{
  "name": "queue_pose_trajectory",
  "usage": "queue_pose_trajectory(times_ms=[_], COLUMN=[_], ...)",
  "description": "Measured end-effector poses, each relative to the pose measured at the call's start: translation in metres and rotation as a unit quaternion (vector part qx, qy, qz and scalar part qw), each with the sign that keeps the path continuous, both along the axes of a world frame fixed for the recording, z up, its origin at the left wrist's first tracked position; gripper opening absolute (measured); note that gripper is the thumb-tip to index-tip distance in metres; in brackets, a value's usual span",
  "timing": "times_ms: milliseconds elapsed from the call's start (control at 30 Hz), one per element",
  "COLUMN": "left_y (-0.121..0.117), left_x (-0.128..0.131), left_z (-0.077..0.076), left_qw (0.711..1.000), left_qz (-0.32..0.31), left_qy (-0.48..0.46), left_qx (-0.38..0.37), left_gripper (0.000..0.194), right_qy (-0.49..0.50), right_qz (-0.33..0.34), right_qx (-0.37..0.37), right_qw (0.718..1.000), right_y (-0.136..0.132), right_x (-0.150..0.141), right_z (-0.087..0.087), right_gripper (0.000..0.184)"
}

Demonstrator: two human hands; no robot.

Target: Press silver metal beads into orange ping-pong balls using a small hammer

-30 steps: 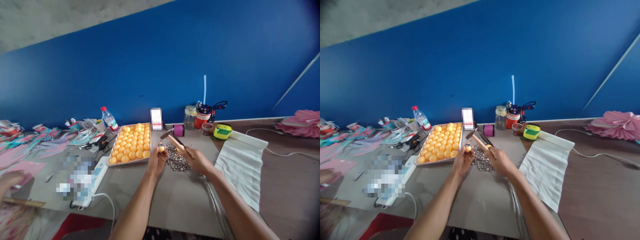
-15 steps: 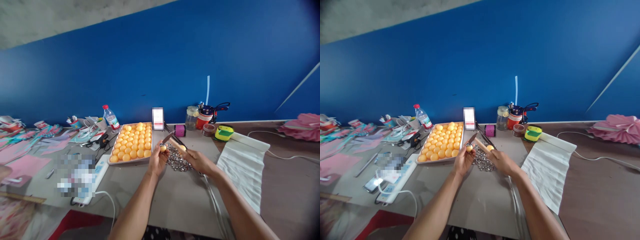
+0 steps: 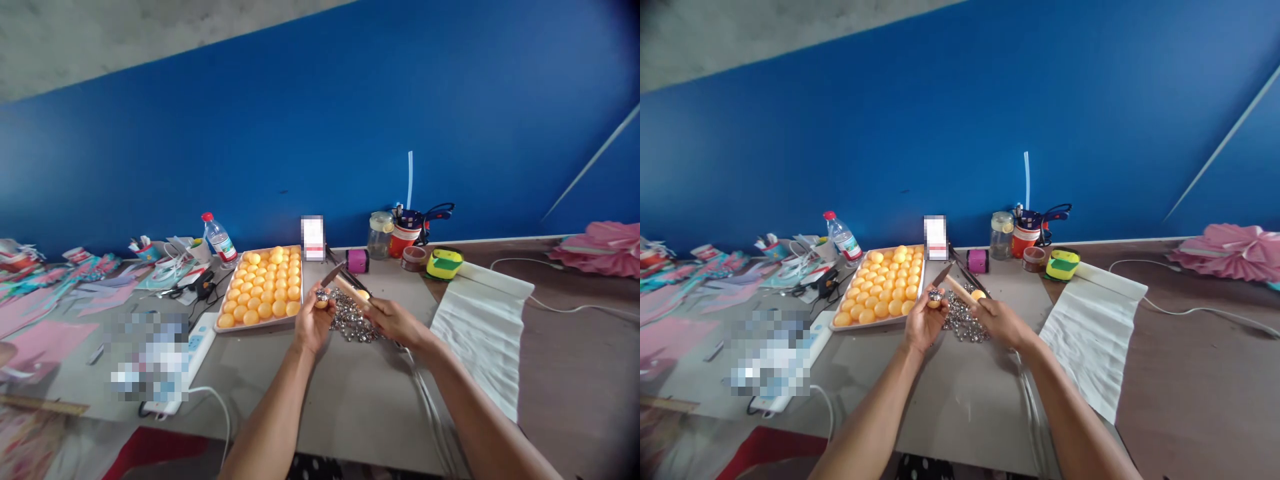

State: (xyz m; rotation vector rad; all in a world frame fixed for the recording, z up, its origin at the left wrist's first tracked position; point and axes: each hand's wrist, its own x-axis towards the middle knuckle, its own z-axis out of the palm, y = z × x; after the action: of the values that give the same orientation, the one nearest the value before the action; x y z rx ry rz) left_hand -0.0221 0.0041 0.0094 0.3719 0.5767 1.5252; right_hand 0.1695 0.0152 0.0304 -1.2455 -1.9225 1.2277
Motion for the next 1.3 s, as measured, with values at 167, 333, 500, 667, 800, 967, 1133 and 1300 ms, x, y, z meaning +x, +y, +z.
queue_pose_trajectory(times_ms=[167, 333, 500, 667, 800, 967, 1133, 1300], left_y=[0.0026, 0.0023, 0.0011, 0.0015, 0.0006, 0.0019, 0.0026, 0.0029], left_x=[-0.0012, -0.0003, 0.0017, 0.0031, 0.0041, 0.0036, 0.0032, 0.0034], left_z=[-0.0035, -0.0019, 0.0001, -0.0010, -0.0014, -0.0017, -0.0021, -0.0042], left_qw=[1.000, 1.000, 1.000, 1.000, 1.000, 0.998, 0.999, 0.999], left_qz=[-0.005, -0.004, -0.003, 0.006, 0.007, 0.011, 0.012, -0.002], left_qy=[-0.017, -0.017, -0.009, 0.007, -0.002, -0.003, -0.022, -0.005], left_qx=[0.006, 0.004, -0.004, -0.020, -0.016, -0.056, -0.043, -0.041], left_gripper=[0.022, 0.020, 0.024, 0.026, 0.031, 0.030, 0.031, 0.032], right_qy=[-0.017, -0.046, -0.037, -0.083, -0.069, -0.140, -0.083, -0.131], right_qz=[0.003, 0.030, 0.013, 0.022, 0.002, 0.022, 0.004, 0.015], right_qx=[0.002, 0.020, 0.017, 0.043, 0.056, 0.081, 0.079, 0.083], right_qw=[1.000, 0.998, 0.999, 0.995, 0.996, 0.987, 0.993, 0.988], right_y=[-0.0029, -0.0016, -0.0016, -0.0010, -0.0026, -0.0026, -0.0020, -0.0012], right_x=[0.0004, -0.0003, -0.0001, -0.0004, 0.0006, -0.0019, 0.0003, -0.0008], right_z=[0.0056, 0.0052, 0.0022, 0.0036, 0.0064, 0.0044, 0.0048, 0.0019], right_gripper=[0.040, 0.039, 0.039, 0.039, 0.038, 0.035, 0.038, 0.035])
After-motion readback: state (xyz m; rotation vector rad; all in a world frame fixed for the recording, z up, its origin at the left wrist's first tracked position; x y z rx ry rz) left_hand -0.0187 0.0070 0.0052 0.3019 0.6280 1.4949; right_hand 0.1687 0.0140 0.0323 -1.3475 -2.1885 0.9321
